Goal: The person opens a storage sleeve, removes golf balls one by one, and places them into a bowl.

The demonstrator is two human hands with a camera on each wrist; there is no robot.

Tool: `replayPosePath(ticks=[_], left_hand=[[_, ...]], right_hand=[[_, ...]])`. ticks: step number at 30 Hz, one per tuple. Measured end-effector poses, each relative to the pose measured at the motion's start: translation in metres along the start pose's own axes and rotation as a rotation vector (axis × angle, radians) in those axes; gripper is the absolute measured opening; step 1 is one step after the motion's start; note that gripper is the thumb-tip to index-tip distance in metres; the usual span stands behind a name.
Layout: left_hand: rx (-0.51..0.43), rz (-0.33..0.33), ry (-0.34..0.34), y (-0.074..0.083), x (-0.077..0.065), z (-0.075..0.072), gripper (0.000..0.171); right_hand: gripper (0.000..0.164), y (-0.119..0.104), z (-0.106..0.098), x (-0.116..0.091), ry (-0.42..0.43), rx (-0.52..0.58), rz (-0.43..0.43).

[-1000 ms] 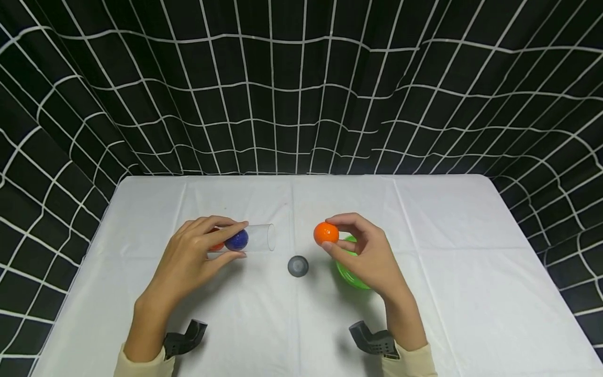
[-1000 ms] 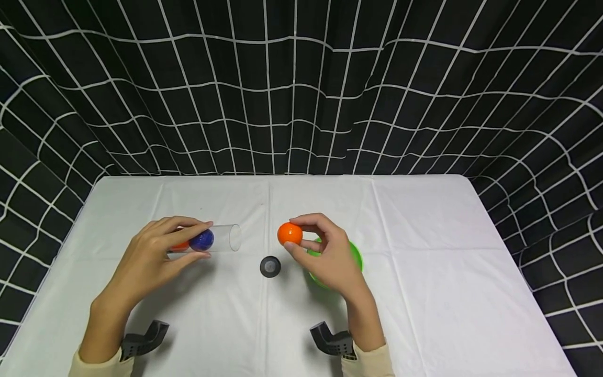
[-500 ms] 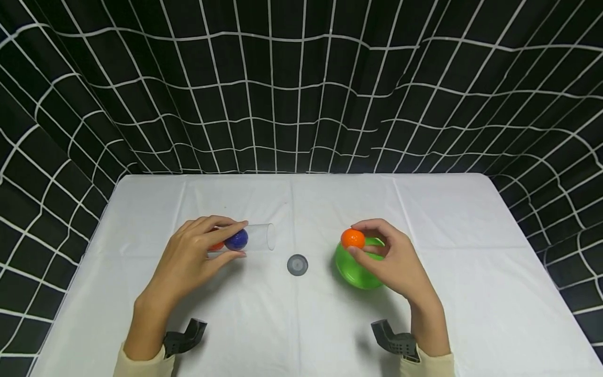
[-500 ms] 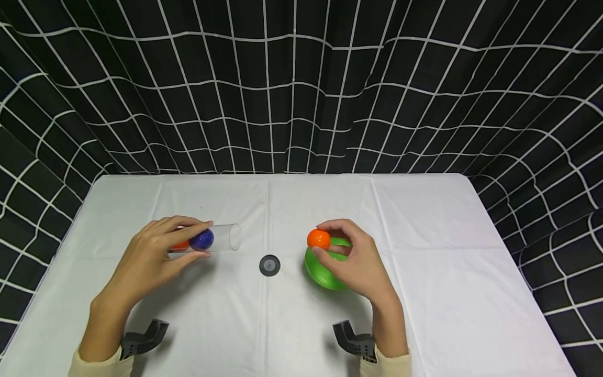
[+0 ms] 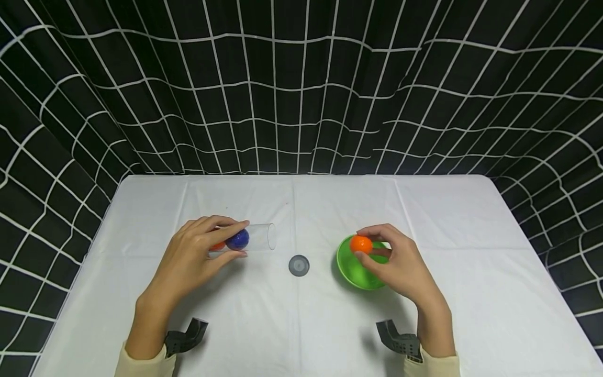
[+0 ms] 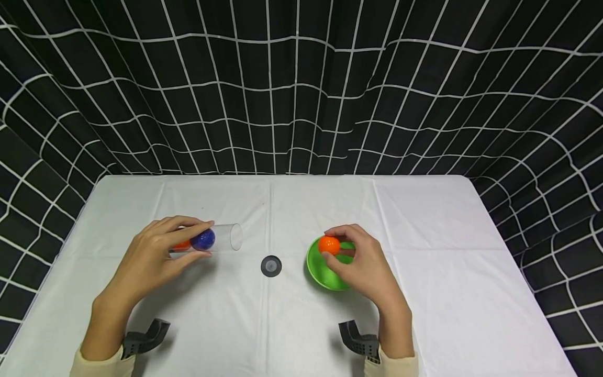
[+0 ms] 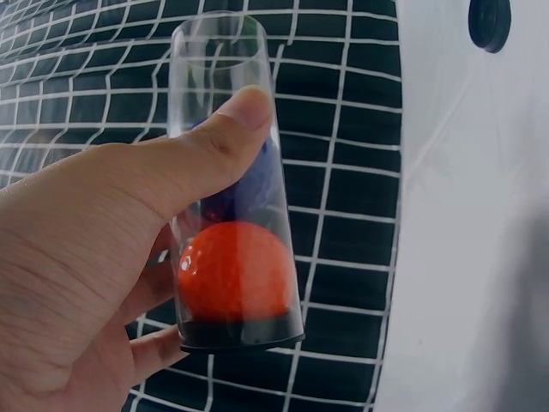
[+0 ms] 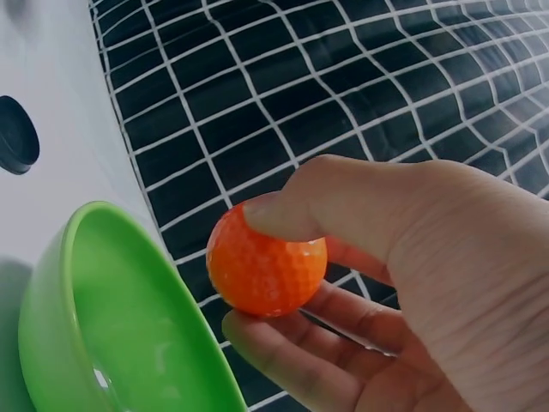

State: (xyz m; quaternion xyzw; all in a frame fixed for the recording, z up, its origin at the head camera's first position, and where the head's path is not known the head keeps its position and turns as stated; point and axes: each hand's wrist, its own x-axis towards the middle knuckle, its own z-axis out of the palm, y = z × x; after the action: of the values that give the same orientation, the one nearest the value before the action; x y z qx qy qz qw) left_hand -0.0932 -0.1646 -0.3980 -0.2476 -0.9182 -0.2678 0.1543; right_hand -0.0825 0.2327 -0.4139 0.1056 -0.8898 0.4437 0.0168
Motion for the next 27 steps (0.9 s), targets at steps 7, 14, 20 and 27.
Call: replayPosePath(ticks=[7,14,20,27], left_hand=[[0.001,-0.002,-0.01,0.001,0.001,0.001,0.056],[0.0,0.002,-0.005,0.002,0.001,0.001,0.055],[0.004,0.008,-0.011,0.002,0.002,0.001,0.055],[-0.002,0.013,-0.018,0.004,0.002,0.002,0.056]], right_hand=[[0.034,0.001,0.0,-0.001,-0.026,-0.057,-0.023],[0.034,-0.002,-0.002,-0.003,-0.045,-0.109,-0.026],[0.035,-0.006,-0.003,-0.002,0.013,-0.2,-0.038],[0.031,-0.013,0.007,0.002,0.054,-0.145,-0.082]])
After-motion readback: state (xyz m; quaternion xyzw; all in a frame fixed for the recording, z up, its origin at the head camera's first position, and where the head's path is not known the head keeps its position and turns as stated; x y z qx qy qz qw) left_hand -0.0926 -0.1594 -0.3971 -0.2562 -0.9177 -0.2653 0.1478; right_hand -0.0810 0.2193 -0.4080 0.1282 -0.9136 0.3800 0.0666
